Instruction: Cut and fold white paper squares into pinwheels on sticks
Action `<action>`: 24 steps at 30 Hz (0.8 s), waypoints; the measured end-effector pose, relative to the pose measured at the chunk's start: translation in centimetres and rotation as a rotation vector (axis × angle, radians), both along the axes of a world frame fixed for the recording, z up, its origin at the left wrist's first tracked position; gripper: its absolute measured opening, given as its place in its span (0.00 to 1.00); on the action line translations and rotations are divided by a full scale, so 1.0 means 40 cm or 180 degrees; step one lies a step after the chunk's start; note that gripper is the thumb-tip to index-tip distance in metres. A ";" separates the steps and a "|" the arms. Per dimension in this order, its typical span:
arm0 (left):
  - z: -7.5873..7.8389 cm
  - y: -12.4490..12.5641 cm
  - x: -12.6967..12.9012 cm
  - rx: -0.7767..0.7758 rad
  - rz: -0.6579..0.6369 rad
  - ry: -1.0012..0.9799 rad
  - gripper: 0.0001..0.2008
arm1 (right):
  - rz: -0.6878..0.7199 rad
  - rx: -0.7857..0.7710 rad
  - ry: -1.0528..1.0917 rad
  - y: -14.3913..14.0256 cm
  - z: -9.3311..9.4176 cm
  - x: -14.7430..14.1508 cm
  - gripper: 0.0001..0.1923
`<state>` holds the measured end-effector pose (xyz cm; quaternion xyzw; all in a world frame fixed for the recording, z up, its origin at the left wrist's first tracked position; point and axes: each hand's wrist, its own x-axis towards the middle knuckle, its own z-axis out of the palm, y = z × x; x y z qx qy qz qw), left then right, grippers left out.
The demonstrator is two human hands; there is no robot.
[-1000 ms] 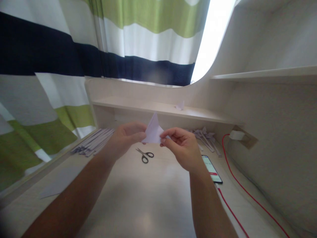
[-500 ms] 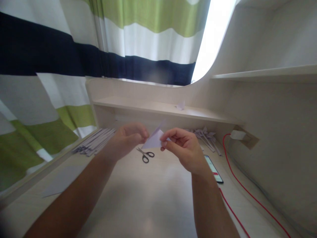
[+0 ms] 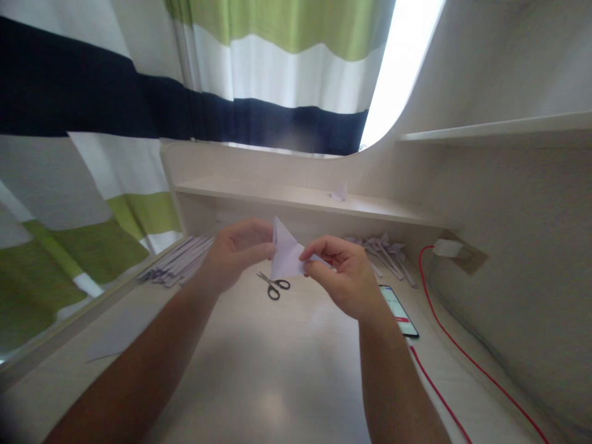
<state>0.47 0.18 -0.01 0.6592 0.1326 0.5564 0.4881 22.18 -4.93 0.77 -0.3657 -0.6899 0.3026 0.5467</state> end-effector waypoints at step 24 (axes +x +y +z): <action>-0.039 0.012 0.025 -0.0971 -0.1016 -0.0278 0.15 | 0.1122 -0.0351 0.1146 -0.035 0.021 -0.019 0.04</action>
